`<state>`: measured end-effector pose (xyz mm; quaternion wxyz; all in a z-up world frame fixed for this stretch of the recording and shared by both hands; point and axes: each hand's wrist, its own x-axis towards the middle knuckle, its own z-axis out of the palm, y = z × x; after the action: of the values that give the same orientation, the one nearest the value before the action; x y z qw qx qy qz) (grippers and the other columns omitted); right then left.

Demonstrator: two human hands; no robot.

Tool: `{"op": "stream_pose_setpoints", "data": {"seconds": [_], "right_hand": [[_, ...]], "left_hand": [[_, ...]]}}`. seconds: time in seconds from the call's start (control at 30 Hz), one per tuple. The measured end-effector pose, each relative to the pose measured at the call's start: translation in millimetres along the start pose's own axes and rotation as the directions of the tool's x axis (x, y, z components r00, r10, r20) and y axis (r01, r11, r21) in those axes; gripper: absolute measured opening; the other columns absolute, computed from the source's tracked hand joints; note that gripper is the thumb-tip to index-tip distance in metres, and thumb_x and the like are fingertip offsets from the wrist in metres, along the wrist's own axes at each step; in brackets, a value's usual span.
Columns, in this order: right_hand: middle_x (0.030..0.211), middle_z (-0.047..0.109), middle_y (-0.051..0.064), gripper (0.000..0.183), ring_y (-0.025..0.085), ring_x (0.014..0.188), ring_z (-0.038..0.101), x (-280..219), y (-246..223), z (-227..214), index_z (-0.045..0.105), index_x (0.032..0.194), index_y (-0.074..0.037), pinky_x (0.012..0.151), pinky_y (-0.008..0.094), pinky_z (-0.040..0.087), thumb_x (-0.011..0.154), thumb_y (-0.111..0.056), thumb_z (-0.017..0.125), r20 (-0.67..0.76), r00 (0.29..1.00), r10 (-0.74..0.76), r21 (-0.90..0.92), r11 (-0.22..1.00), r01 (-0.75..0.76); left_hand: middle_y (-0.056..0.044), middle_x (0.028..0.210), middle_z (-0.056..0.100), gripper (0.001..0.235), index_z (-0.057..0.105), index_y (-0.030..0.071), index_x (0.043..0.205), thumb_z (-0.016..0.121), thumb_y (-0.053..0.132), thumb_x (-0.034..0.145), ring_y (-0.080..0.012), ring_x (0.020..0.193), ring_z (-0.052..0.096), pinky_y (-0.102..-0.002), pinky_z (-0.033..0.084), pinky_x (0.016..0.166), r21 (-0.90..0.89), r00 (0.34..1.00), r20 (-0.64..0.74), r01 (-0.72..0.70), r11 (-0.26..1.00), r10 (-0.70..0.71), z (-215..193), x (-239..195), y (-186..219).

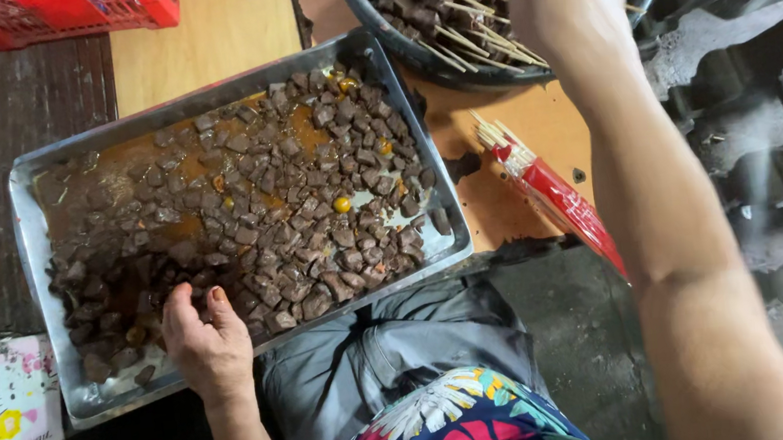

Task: The person is picking up cooked pieces of meat from a metal tray and threading them onto wooden skewers by hand.

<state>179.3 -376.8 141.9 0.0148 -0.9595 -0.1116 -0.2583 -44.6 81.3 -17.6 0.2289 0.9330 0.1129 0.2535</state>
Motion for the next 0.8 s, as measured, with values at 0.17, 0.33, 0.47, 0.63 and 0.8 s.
{"op": "stream_pose_setpoints", "data": {"seconds": [0.17,0.33,0.47,0.63,0.8], "right_hand": [[0.082,0.071,0.023,0.012,0.042,0.077,0.070,44.6,7.1,54.6,0.075,0.088,-0.004,0.067,0.051,0.056,0.085,-0.006,0.063,0.139,0.984,0.111,-0.078,0.992,-0.101],[0.089,0.072,0.024,0.017,0.042,0.085,0.070,45.8,7.7,60.6,0.076,0.090,-0.004,0.075,0.051,0.056,0.090,-0.011,0.061,0.305,0.936,0.175,-0.120,0.982,-0.145],[0.090,0.072,0.024,0.020,0.042,0.083,0.069,16.6,11.2,23.1,0.076,0.099,-0.004,0.073,0.052,0.054,0.101,-0.017,0.061,0.165,0.962,0.218,0.055,0.972,-0.229],[0.084,0.068,0.020,0.026,0.037,0.078,0.069,-104.6,6.1,4.9,0.068,0.089,0.003,0.074,0.046,0.051,0.110,-0.012,0.062,-0.201,0.931,0.304,0.268,0.931,-0.246],[0.115,0.065,0.028,0.039,0.046,0.105,0.061,-202.4,-26.1,47.6,0.069,0.121,0.000,0.090,0.052,0.052,0.088,-0.020,0.073,0.114,0.921,0.374,0.091,0.919,-0.384]], "left_hand": [[-0.019,0.129,0.068,0.031,0.064,-0.001,0.125,0.067,0.023,0.107,-0.0387,0.121,0.064,-0.048,0.053,0.102,0.023,1.000,0.006,-0.011,1.000,0.011,3.9,-4.1,-4.7],[-0.019,0.128,0.068,0.030,0.065,-0.001,0.124,0.069,0.024,0.106,-0.0390,0.119,0.064,-0.048,0.053,0.102,-0.008,0.999,-0.024,-0.025,1.000,0.024,7.3,-4.5,-3.8],[-0.019,0.126,0.069,0.028,0.066,0.000,0.122,0.069,0.022,0.106,-0.0394,0.117,0.065,-0.048,0.053,0.100,0.000,1.000,-0.008,-0.013,1.000,0.013,1.9,-4.9,-4.7],[-0.019,0.124,0.069,0.027,0.066,-0.001,0.122,0.069,0.021,0.107,-0.0404,0.116,0.064,-0.049,0.054,0.100,-0.022,1.000,-0.011,-0.022,1.000,0.022,1.2,-3.8,-2.8],[-0.019,0.125,0.069,0.027,0.065,-0.001,0.123,0.069,0.021,0.109,-0.0397,0.116,0.066,-0.048,0.055,0.099,-0.019,0.995,-0.032,-0.096,0.995,0.095,1.3,-4.1,-0.7]]}}
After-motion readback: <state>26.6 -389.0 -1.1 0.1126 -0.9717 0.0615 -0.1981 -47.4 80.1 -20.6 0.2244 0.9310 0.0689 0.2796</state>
